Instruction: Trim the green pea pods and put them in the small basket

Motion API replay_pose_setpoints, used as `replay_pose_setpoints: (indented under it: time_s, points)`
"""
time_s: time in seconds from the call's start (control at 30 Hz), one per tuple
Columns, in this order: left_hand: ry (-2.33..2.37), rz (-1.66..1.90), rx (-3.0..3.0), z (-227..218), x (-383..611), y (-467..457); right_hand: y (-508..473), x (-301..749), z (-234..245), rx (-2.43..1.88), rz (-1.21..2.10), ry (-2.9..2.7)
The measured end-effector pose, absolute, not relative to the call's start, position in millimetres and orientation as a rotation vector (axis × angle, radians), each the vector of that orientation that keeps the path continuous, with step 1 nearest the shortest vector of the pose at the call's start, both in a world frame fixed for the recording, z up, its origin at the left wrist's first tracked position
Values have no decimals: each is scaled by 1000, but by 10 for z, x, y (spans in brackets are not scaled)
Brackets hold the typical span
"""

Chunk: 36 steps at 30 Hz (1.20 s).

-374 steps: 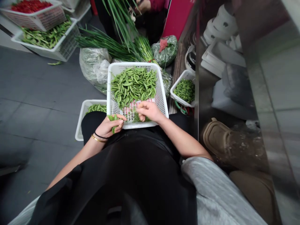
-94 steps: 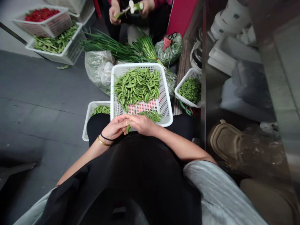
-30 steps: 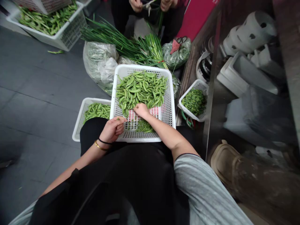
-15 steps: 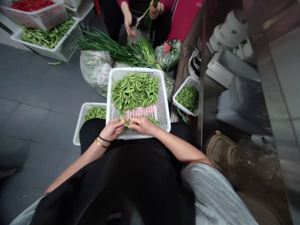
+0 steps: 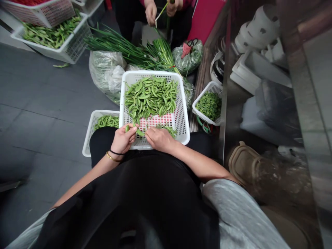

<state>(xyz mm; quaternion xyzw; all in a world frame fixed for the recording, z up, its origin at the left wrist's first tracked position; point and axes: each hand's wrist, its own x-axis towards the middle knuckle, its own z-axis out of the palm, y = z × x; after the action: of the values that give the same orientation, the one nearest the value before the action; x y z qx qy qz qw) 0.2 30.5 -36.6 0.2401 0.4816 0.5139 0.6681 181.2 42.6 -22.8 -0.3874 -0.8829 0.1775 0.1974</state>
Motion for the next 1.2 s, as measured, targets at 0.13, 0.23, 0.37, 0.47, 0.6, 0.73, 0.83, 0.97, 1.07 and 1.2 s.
replay_pose_setpoints:
  time_s: [0.13, 0.23, 0.37, 0.47, 0.6, 0.73, 0.83, 0.97, 1.07, 1.2]
  points:
    - [1078, 1118, 583, -371, 0, 263, 358, 1706, -238, -1071, 570, -2437]
    - [951, 914, 632, -382, -38, 217, 354, 1689, -237, -1022, 1175, -2182]
    - [795, 702, 648, -355, -104, 177, 544, 1893, -262, -1152, 1746, -1501]
    - [784, 638, 620, -334, -144, 180, 704, 2127, -241, -1310, 1517, -1387]
    - [802, 607, 602, -368, -149, 207, 635, 2192, -149, -1295, 893, -2081]
    - [843, 510, 789, -384, -103, 225, 468, 2004, -130, -943, 512, -2727]
    - [902, 473, 1257, -294, -71, 209, 457, 1915, -143, -703, 680, -2838]
    - [824, 618, 1725, -111, -71, 149, 447, 1864, -172, -601, 1469, -2309]
    - [1075, 942, 1581, -80, -122, 135, 458, 1915, -241, -821, 1745, -1672]
    - [1278, 1310, 993, -220, -230, 238, 686, 2194, -352, -1150, 1766, -1929]
